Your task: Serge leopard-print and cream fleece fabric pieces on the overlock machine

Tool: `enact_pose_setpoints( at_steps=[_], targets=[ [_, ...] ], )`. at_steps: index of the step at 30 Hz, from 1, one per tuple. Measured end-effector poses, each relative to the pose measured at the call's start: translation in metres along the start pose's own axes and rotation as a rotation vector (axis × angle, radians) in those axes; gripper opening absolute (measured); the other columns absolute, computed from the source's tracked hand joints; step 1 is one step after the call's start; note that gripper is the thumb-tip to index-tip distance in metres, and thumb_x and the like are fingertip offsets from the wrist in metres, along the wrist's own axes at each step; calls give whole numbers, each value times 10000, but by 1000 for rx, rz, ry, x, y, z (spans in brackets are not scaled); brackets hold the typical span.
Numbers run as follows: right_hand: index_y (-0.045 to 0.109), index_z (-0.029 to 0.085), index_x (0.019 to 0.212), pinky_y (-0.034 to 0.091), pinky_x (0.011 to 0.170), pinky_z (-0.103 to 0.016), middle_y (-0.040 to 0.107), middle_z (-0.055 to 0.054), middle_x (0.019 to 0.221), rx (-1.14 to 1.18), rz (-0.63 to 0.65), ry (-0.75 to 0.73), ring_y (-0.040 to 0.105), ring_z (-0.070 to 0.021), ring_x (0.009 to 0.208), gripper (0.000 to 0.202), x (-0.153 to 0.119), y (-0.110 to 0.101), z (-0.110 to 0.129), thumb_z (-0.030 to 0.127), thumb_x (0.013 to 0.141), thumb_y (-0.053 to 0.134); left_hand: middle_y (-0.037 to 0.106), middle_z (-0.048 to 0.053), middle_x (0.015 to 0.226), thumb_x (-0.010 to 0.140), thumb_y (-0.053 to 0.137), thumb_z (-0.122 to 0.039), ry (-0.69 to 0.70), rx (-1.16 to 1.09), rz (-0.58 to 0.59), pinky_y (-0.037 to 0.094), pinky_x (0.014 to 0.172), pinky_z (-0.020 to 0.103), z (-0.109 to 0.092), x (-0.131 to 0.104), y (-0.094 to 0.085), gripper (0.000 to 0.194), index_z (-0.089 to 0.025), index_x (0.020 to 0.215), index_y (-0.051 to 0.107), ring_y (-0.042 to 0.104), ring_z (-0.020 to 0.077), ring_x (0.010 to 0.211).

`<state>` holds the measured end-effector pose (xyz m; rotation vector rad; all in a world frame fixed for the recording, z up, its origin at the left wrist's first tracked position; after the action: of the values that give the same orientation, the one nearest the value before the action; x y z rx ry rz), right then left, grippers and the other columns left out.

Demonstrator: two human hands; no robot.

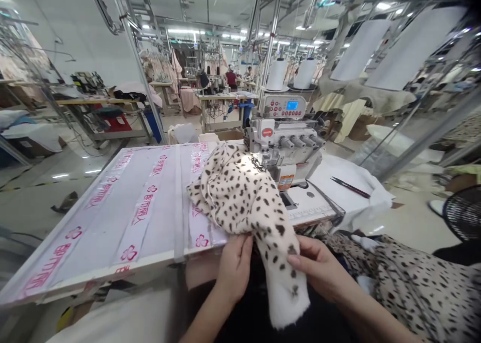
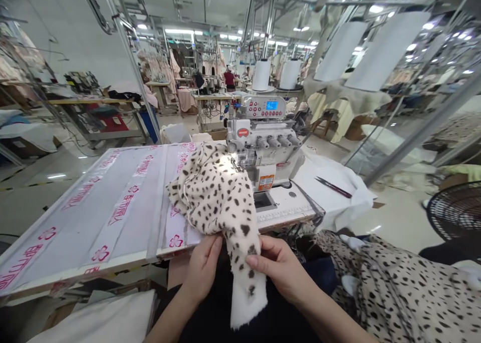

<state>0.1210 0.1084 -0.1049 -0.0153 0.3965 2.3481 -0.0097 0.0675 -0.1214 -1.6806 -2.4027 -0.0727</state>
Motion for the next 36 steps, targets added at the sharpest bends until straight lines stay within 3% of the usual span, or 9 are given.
enact_pose_setpoints(
  at_steps=[3, 6, 9, 12, 17, 19, 23, 27, 36],
  targets=[
    [667, 177, 782, 456, 624, -233, 646, -32, 745, 98, -33, -5, 579, -123, 632, 198, -5, 7, 9, 277, 627, 740, 607, 99, 1017, 818, 419, -408, -315, -750, 133, 377, 939, 427, 18, 20, 39, 341, -164, 981, 592, 509, 247, 1052],
    [656, 156, 726, 446, 593, -209, 640, -24, 690, 139, -72, 8, 571, -104, 599, 184, -9, 7, 9, 268, 616, 752, 632, 88, 949, 728, 496, -362, -400, -1057, 22, 414, 905, 399, 18, 36, 38, 272, -160, 871, 608, 543, 237, 1000],
    [642, 136, 687, 434, 576, -197, 636, -20, 668, 164, -81, 21, 560, -90, 573, 184, -10, 5, 0, 267, 620, 753, 645, 62, 824, 657, 563, -324, -268, -802, -276, 462, 817, 349, 12, 37, -14, 215, -165, 794, 608, 581, 212, 870],
    [633, 117, 692, 429, 585, -204, 640, -27, 676, 145, -53, 2, 557, -91, 577, 202, -7, 4, -14, 269, 628, 749, 616, 48, 662, 612, 650, -367, -145, -209, -435, 480, 647, 289, 1, 19, -67, 239, -143, 667, 591, 575, 196, 690],
    [603, 119, 765, 420, 631, -220, 632, -20, 733, 144, -29, -33, 549, -96, 630, 236, -5, 1, -35, 280, 650, 732, 563, 12, 664, 739, 568, -340, 92, 273, -650, 462, 583, 268, -10, -37, -103, 199, -149, 791, 554, 534, 140, 592],
    [581, 126, 767, 405, 622, -211, 612, -2, 729, 143, -37, -49, 527, -86, 623, 255, -9, -1, -38, 283, 640, 737, 572, 23, 775, 740, 583, -237, 392, 483, -655, 464, 701, 302, -39, -61, -85, 150, -164, 870, 562, 549, 143, 702],
    [533, 138, 731, 370, 590, -200, 547, 22, 682, 109, -30, -102, 478, -84, 613, 277, -18, -1, -32, 312, 638, 727, 580, 77, 1032, 689, 615, -94, 810, 824, -238, 408, 884, 393, -73, -79, -2, 418, -199, 1088, 547, 498, 219, 1005],
    [509, 139, 714, 342, 596, -197, 471, 34, 662, 58, 12, -171, 421, -74, 607, 251, -31, 4, -16, 339, 710, 661, 554, 84, 1130, 719, 556, -39, 854, 852, -51, 395, 917, 417, -74, -73, 33, 490, -208, 1175, 499, 440, 238, 1092],
    [528, 135, 786, 290, 531, -200, 423, 38, 631, -210, -42, -332, 345, -69, 557, 166, -47, -2, -6, 294, 784, 575, 581, 53, 904, 763, 527, -51, 841, 704, 47, 438, 821, 367, -95, -55, 49, 249, -174, 975, 570, 497, 176, 899]
  ],
)
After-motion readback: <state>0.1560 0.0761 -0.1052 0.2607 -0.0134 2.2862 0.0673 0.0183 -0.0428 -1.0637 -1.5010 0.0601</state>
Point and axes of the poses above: each hand's wrist, its own x-axis towards the middle knuckle, its own y-axis out of the palm, z = x × y, the point moved 9 cm from there along x, towards the middle knuckle
